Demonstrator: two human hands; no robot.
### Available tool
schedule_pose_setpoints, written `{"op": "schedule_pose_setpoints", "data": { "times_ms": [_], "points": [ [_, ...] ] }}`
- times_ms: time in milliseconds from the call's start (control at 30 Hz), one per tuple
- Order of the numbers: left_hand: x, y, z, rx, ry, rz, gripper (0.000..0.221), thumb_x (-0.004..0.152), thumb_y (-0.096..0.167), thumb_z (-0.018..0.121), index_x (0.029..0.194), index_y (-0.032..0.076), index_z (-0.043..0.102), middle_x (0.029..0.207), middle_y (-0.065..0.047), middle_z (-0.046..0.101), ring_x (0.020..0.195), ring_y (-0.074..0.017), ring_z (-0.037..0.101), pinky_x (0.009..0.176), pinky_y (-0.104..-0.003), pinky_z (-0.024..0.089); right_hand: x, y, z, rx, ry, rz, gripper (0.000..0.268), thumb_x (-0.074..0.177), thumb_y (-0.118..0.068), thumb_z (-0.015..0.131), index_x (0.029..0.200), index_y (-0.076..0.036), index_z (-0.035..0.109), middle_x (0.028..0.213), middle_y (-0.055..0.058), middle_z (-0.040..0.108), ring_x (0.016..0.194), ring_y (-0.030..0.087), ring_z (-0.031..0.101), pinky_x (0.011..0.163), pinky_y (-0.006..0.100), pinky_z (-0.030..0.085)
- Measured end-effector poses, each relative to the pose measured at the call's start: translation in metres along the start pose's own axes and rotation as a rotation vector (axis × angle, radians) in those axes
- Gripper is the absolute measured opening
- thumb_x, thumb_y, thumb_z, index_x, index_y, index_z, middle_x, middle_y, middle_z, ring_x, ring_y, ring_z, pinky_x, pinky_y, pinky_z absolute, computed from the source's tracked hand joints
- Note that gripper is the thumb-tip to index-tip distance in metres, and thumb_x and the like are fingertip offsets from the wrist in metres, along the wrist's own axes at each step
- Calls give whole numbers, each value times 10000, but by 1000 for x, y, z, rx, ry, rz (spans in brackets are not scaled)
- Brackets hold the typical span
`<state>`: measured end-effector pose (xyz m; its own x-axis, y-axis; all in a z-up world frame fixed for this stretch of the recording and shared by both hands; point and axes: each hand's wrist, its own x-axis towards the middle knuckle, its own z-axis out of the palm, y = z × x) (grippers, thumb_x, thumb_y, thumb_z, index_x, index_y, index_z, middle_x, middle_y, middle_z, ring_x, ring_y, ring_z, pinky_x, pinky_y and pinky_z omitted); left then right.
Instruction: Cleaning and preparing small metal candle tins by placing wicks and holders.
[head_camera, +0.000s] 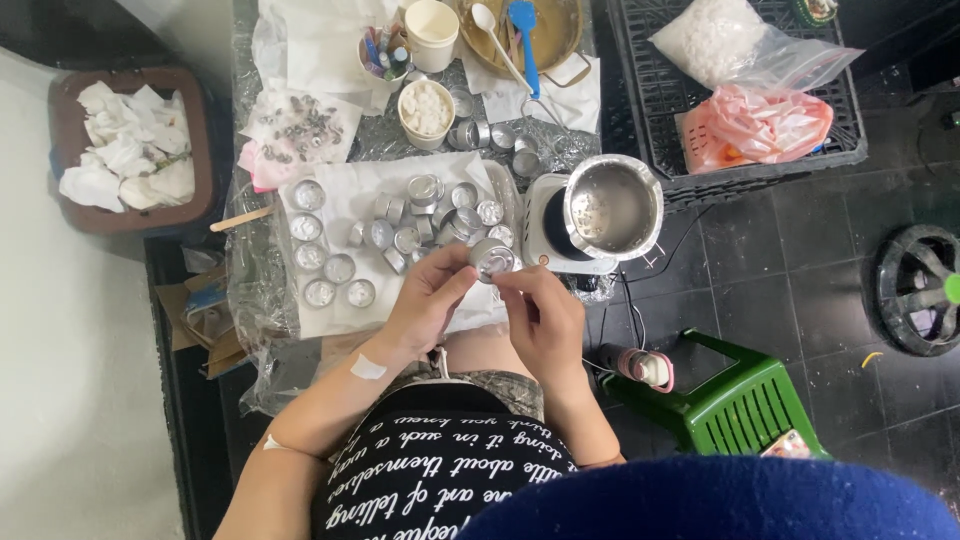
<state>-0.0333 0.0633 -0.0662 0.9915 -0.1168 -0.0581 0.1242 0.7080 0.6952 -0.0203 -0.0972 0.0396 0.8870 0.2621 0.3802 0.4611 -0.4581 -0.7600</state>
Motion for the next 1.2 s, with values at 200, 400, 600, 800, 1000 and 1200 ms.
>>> {"op": "schedule_pose_setpoints", "data": {
  "times_ms": [200, 400, 600, 800, 1000, 1200],
  "points": [
    [3, -17, -9, -154, 133, -52, 189, 997, 95, 669, 1172, 24, 664, 1070, -17, 717, 1008, -66, 646, 918, -227, 497, 2, -1, -6, -98, -8, -163, 223, 906, 77, 699, 1070, -74, 714, 927, 60, 701, 679, 160, 649, 592, 264, 488],
    [2, -18, -10, -158, 111, -73, 191, 1010, 115, 687, 1178, 25, 676, 1064, -7, 711, 974, -61, 624, 888, -227, 484, 3, -1, -12, -59, -79, -95, 203, 893, 77, 708, 1033, -68, 734, 855, 52, 703, 599, 145, 607, 533, 269, 446],
    [2, -10, -1, -118, 77, -58, 197, 992, 153, 700, 1143, 28, 682, 1020, 5, 712, 927, -56, 607, 827, -221, 460, 2, -5, -10, -25, -57, -27, 169, 903, 71, 726, 1012, -57, 738, 821, 52, 688, 622, 137, 600, 557, 260, 444],
    [1, -15, 0, -84, 28, 60, 162, 1003, 132, 726, 1121, 35, 672, 1051, 39, 666, 967, -46, 577, 868, -230, 455, -8, 6, 5, 98, 81, -104, 202, 902, 134, 682, 1025, -26, 705, 872, 80, 699, 753, 146, 681, 626, 243, 495],
    [0, -14, 6, 105, 7, 158, 167, 1012, 150, 725, 1113, 26, 676, 1084, 24, 666, 1010, -63, 595, 909, -258, 476, -17, 16, 18, 150, 178, -96, 183, 914, 140, 684, 1006, -18, 695, 857, 83, 703, 704, 125, 676, 571, 218, 458],
    [4, -4, 19, 138, -37, 203, 172, 1005, 124, 723, 1127, 13, 674, 1120, -8, 660, 1052, -91, 612, 940, -279, 487, -23, 23, 21, 222, 212, -33, 179, 930, 152, 656, 1008, -7, 684, 866, 79, 698, 722, 108, 672, 581, 207, 455]
  ]
}}
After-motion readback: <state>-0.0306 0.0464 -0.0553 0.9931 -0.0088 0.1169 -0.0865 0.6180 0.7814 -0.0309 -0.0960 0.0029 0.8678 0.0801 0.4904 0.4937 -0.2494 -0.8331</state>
